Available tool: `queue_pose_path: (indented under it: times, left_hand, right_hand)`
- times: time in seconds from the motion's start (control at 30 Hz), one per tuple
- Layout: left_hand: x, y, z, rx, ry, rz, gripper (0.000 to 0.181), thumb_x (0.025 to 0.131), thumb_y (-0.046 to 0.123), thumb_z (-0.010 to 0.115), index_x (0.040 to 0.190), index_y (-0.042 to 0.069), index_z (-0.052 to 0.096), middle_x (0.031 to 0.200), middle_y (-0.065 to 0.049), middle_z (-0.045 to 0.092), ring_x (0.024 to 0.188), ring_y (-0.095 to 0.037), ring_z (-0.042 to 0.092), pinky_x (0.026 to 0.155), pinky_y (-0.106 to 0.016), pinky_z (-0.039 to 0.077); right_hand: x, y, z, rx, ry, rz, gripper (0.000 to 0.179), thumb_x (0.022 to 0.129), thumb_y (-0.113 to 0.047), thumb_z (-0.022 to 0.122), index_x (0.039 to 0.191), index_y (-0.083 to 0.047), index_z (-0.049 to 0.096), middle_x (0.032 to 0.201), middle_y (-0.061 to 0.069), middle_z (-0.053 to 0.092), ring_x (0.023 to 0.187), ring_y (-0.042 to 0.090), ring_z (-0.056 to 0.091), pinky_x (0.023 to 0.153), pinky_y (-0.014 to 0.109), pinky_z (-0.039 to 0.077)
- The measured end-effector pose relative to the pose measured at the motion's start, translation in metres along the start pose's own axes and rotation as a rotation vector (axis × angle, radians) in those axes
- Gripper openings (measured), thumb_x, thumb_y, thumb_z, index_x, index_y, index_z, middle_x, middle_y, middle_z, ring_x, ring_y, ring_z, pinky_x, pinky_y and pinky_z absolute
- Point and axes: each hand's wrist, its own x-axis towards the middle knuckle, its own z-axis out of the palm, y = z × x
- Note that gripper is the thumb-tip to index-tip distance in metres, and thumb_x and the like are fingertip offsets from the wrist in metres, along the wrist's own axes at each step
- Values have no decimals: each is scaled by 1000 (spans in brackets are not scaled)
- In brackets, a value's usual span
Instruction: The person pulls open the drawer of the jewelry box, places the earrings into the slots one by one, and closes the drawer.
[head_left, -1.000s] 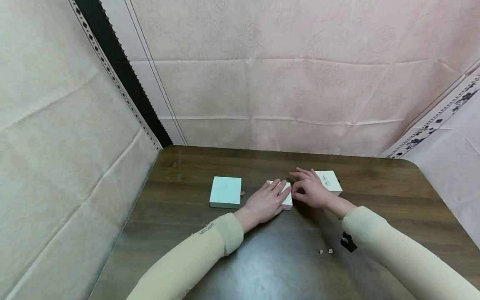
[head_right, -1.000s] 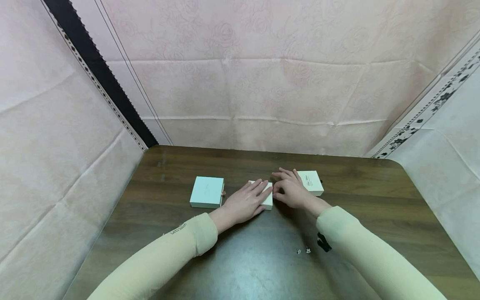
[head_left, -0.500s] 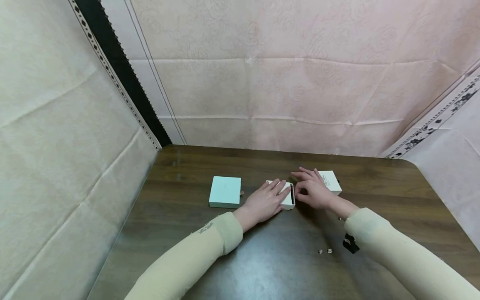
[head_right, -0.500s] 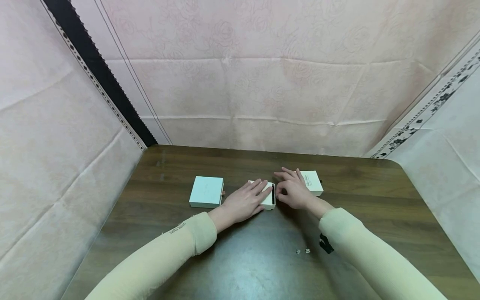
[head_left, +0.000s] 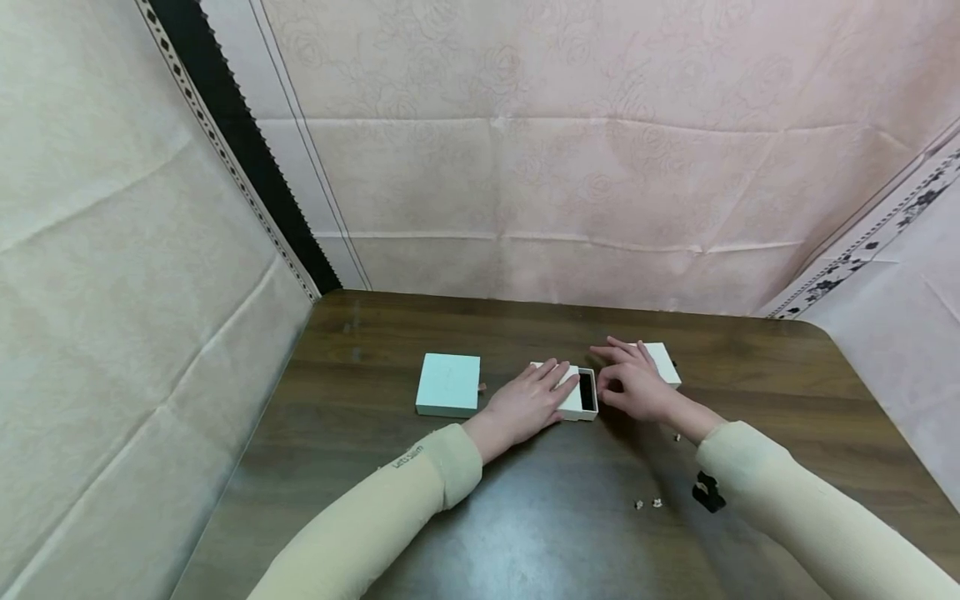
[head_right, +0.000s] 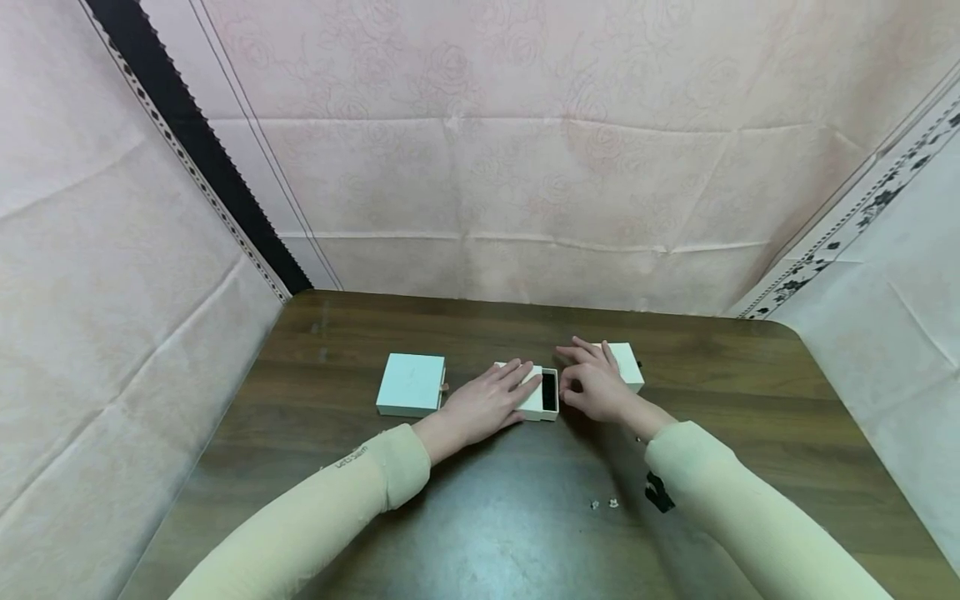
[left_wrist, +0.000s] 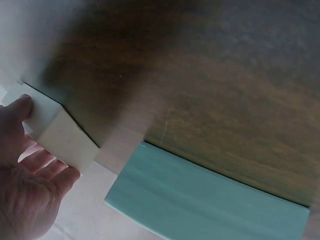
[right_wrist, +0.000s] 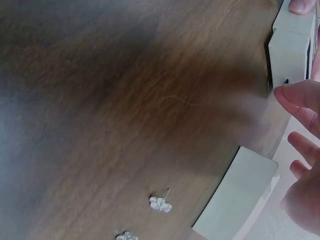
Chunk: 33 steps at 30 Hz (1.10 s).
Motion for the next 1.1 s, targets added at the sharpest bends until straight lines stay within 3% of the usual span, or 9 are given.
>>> queue_pose_path:
  times: [0.23,0.57,0.93,1.1]
  left_hand:
    - [-1,-1,-1,-11,5,5,64,113,45,52,169,17,36,173,-8,34,159,-25,36,125,-38,36]
    - [0,0,-1,-5,-33,-5,65,114,46,49,170,19,31,175,-7,30,160,-23,32,126,-38,34]
    - [1,1,0,23,-38,-1,65,115,47,46,171,19,30,176,-7,29,161,-22,31,126,-37,34]
    - [2,2,1,37,-38,-5,64,115,47,45,171,19,29,176,-6,29,161,-22,31,127,-37,33]
  right_hand:
    - [-5,7,0,-18,58,-57,25,87,-6,75,70,-22,66,145,30,60,145,58,38,114,85,15]
    - [-7,2,-10,-56,-8,9,30,89,-1,74,69,-22,67,147,29,59,149,56,36,117,83,13]
    - [-7,7,-11,-69,-23,29,30,91,-2,74,71,-24,68,148,29,59,149,56,35,116,84,14]
    - [-11,7,-17,-69,-26,34,19,92,-7,77,80,-21,74,147,28,60,148,54,38,117,82,17]
